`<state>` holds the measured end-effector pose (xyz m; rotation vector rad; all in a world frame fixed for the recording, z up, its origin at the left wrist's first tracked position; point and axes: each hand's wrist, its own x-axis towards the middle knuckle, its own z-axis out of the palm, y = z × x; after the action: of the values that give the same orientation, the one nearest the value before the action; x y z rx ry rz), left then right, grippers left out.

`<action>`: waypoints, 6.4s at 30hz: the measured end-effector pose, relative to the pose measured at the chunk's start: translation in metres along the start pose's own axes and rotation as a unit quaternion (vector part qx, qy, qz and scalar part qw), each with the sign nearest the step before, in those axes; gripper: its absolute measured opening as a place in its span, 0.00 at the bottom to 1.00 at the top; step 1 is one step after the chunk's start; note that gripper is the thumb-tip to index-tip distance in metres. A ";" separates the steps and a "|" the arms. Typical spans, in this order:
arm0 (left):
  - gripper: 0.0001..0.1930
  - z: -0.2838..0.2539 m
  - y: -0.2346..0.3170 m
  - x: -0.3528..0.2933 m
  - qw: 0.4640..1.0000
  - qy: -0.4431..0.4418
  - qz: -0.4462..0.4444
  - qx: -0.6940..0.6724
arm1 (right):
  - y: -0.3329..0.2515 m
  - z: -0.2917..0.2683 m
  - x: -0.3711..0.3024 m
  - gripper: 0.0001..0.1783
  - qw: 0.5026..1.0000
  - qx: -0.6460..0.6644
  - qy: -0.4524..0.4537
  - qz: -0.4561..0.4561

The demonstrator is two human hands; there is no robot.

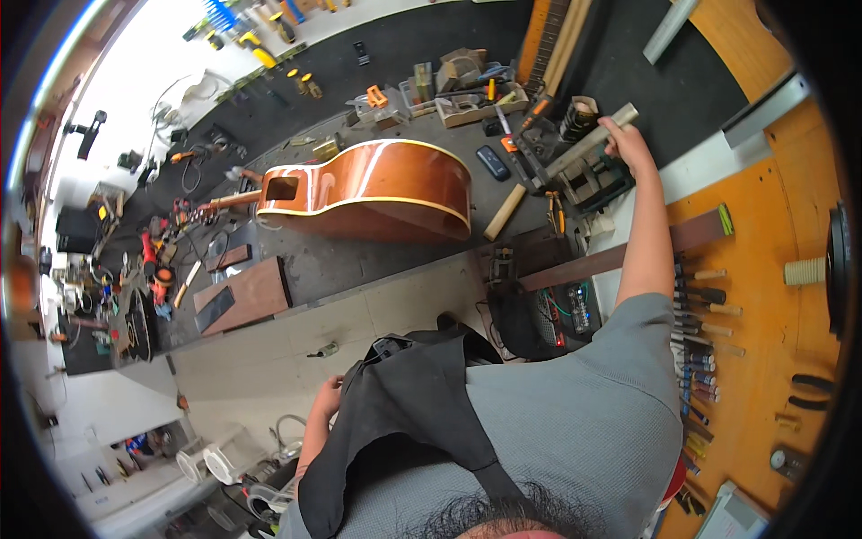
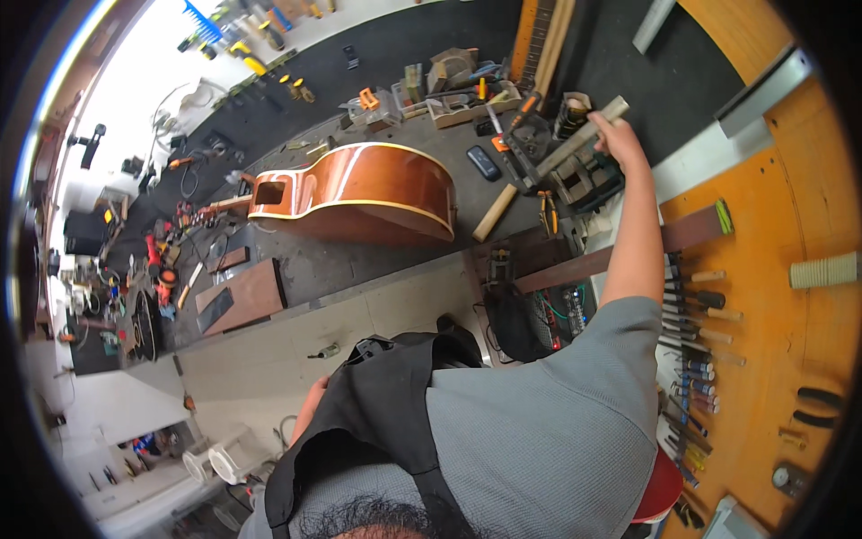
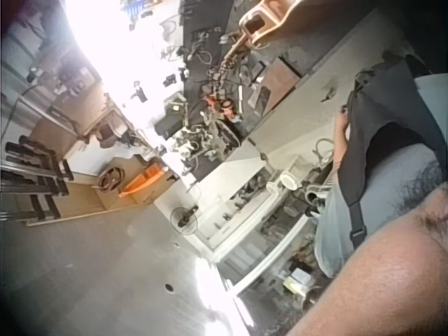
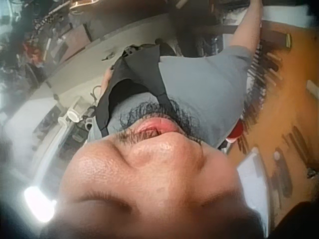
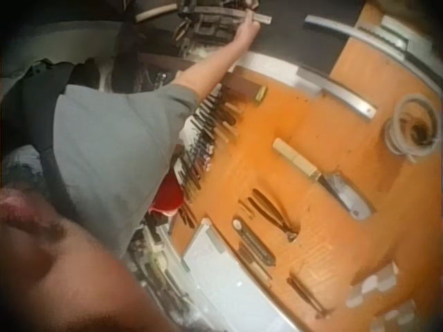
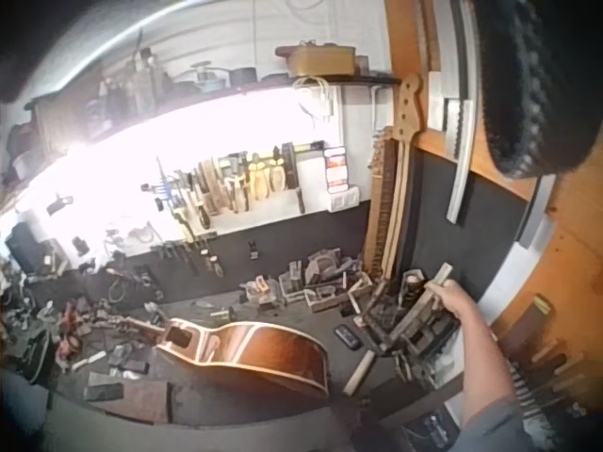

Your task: The person sands a black rectangular piece of material and fits it against the body of an acoustic guitar. They then use a digital caliper to measure the thickness of the guitar body near the soundhole.

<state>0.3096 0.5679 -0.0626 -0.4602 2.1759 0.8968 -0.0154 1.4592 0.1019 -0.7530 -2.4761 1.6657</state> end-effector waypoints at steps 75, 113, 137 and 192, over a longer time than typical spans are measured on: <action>0.09 -0.277 -0.159 0.145 0.658 0.307 0.012 -0.688 | -0.148 0.873 -0.343 0.41 0.849 0.027 -0.444 0.283; 0.22 0.108 -0.369 -0.331 0.170 0.661 -0.129 -0.720 | -0.199 0.818 -0.736 0.34 0.477 -0.125 -0.870 0.004; 0.36 0.095 -0.432 -0.293 0.510 0.662 -0.367 -0.408 | -0.273 0.673 -0.856 0.22 0.617 -0.054 -0.772 -0.146; 0.29 -0.098 -0.098 -0.429 0.218 0.762 0.109 -0.600 | -0.353 0.855 -0.703 0.14 0.455 0.010 -0.873 -0.174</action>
<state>0.6043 0.4502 0.2576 -2.8824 1.8213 3.2645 0.2055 0.3245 0.2113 2.7391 -2.3555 2.5238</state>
